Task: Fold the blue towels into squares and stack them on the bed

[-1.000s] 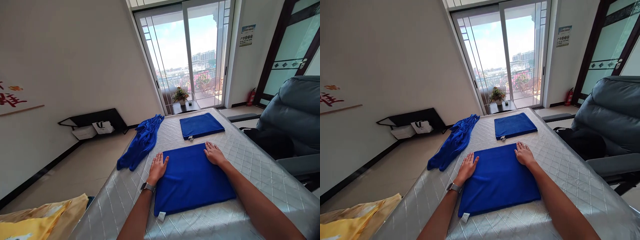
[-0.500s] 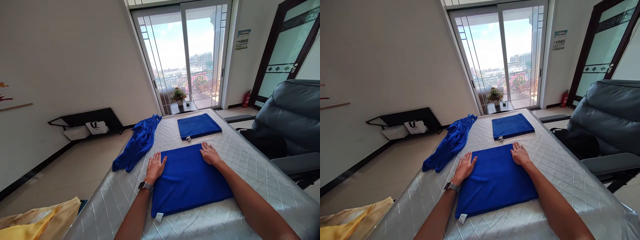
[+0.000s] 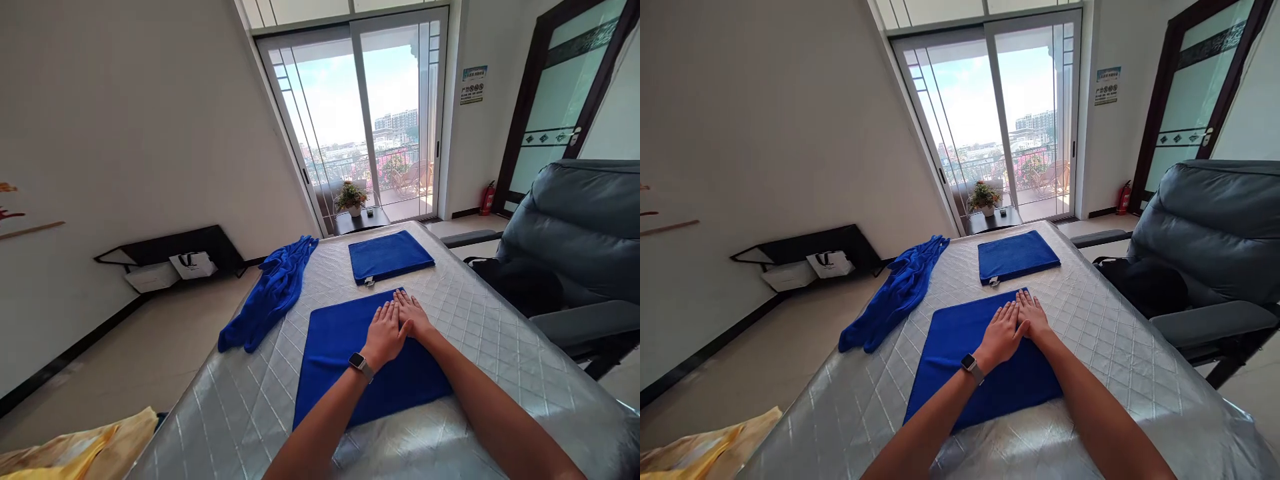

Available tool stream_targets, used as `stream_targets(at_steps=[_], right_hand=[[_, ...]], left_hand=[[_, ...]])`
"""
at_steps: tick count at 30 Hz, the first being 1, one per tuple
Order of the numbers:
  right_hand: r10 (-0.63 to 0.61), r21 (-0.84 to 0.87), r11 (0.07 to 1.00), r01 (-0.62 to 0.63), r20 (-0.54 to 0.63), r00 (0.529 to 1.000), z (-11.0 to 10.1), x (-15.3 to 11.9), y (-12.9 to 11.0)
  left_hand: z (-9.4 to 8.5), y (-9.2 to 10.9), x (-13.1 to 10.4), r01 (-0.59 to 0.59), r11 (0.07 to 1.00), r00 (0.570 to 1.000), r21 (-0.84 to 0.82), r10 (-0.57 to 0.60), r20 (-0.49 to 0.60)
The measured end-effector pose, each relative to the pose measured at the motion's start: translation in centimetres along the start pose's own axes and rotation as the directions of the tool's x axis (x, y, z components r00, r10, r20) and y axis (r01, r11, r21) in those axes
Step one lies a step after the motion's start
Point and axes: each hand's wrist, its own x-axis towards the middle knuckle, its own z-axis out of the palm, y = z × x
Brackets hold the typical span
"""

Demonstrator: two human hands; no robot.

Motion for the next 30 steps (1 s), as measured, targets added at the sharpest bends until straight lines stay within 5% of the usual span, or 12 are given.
stream_targets(at_steps=[2, 5, 13, 16, 20, 30], right_hand=[[-0.016, -0.012, 1.0, 0.016, 0.02, 1.0, 0.2, 0.0, 0.3], [0.0, 0.013, 1.0, 0.0, -0.018, 1.0, 0.2, 0.1, 0.3], [0.057, 0.076, 0.996, -0.054, -0.03, 0.998, -0.1, 0.0, -0.4], [0.054, 0.066, 0.996, -0.052, -0.03, 0.998, -0.1, 0.0, -0.3], [0.066, 0.044, 0.997, -0.064, -0.046, 0.997, -0.4, -0.1, -0.6], [0.002, -0.043, 0.999, -0.005, -0.089, 0.996, -0.8, -3.9, -0.6]], left_hand=[[0.5, 1.9, 1.0, 0.048, 0.998, 0.999, -0.042, -0.048, 0.001], [0.4, 0.8, 0.3, 0.105, 0.994, 0.993, -0.032, -0.103, 0.056], [-1.8, -12.0, -10.4, 0.348, 0.924, 0.922, 0.156, -0.368, 0.118], [-2.2, -15.1, -14.7, 0.424, 0.892, 0.894, 0.159, -0.44, 0.086], [-2.3, -15.9, -17.2, 0.453, 0.883, 0.886, 0.127, -0.462, 0.05], [-3.3, -15.2, -16.4, 0.43, 0.885, 0.896, 0.179, -0.443, 0.037]])
